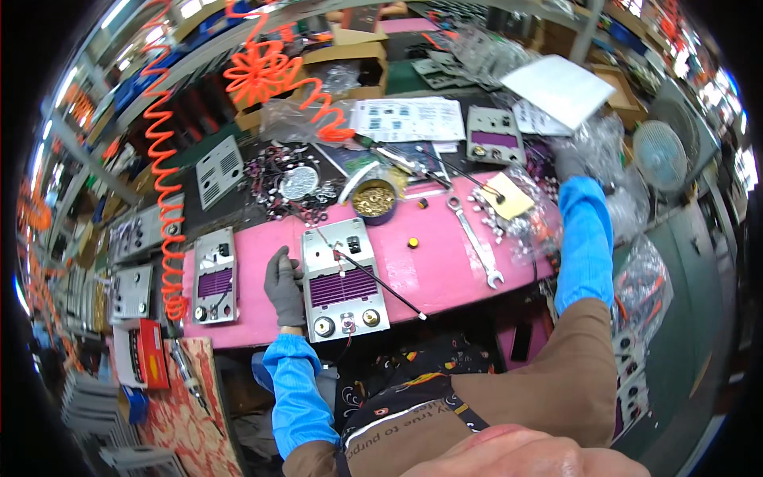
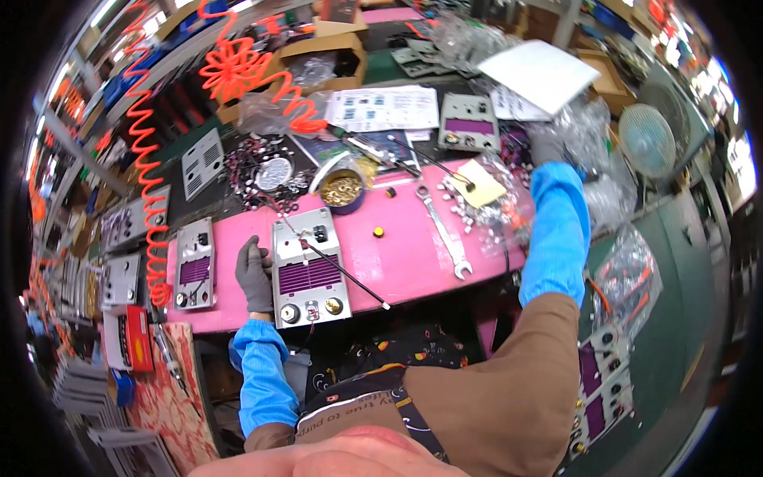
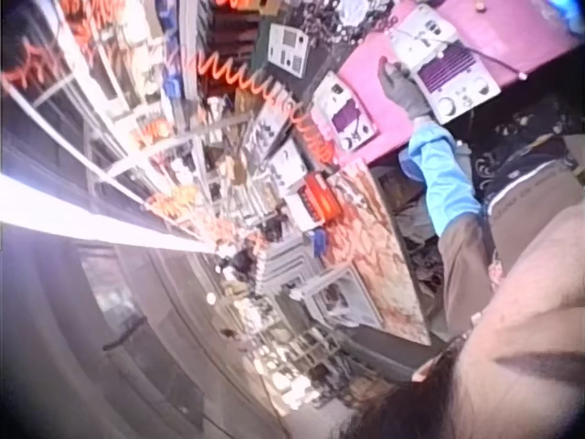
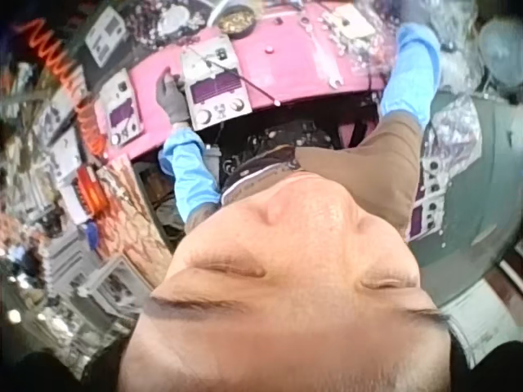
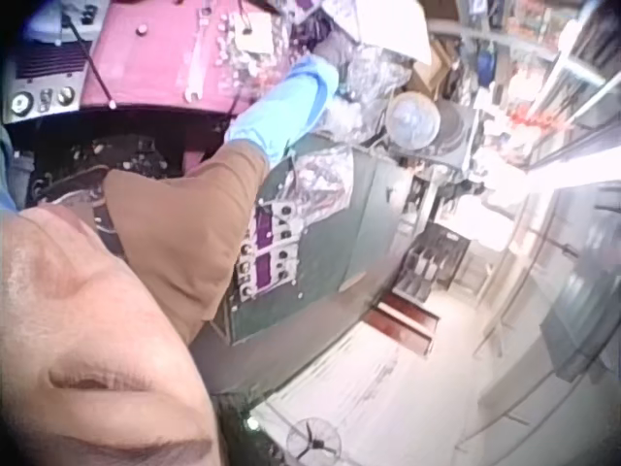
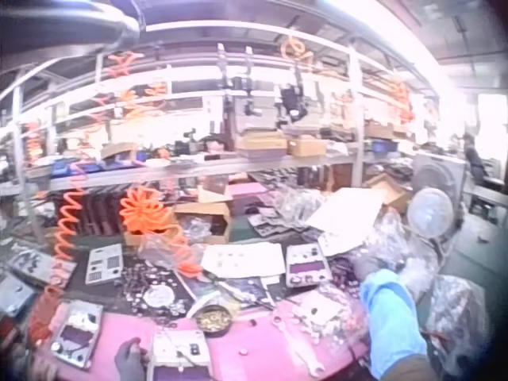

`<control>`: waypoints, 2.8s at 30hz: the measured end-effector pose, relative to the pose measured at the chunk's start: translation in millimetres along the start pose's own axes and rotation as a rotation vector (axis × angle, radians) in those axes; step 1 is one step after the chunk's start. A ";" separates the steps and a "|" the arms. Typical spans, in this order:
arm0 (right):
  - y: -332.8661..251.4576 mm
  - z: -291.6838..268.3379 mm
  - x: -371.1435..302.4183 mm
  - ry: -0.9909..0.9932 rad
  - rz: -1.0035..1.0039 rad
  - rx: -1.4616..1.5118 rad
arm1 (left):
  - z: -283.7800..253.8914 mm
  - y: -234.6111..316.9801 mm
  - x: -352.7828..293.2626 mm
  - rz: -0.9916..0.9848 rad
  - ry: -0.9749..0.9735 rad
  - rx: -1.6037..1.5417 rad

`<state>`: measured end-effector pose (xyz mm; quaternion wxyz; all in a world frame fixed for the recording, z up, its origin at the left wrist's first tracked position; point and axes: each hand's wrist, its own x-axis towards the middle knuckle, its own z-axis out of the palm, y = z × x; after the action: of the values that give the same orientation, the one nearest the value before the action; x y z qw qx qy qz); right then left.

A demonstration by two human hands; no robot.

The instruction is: The person assembles a small electronic device on a pink workbench. They insert a small component into the device, connect a wire, and use a wrench to tighten a knob. The person then uses a screwdriver to secure parts of the device and checks the assembly.

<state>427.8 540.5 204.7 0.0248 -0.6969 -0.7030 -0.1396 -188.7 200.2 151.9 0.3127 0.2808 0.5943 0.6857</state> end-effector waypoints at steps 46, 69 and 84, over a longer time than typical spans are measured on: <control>-318.9 -238.0 -242.7 0.136 -1.337 0.316 | 41.3 154.7 -130.5 0.635 -0.513 1.087; -520.2 -82.2 -90.4 0.121 -1.102 0.388 | -62.4 98.8 -133.1 -0.138 -0.284 -0.208; -387.9 -209.9 -295.2 -0.152 -0.691 1.302 | -2.3 58.5 -104.0 -0.190 -0.381 -0.630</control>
<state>19.6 208.9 275.6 0.3388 -0.2882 -0.8226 0.3543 -128.8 113.7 208.2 0.5507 0.2370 0.3089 0.7383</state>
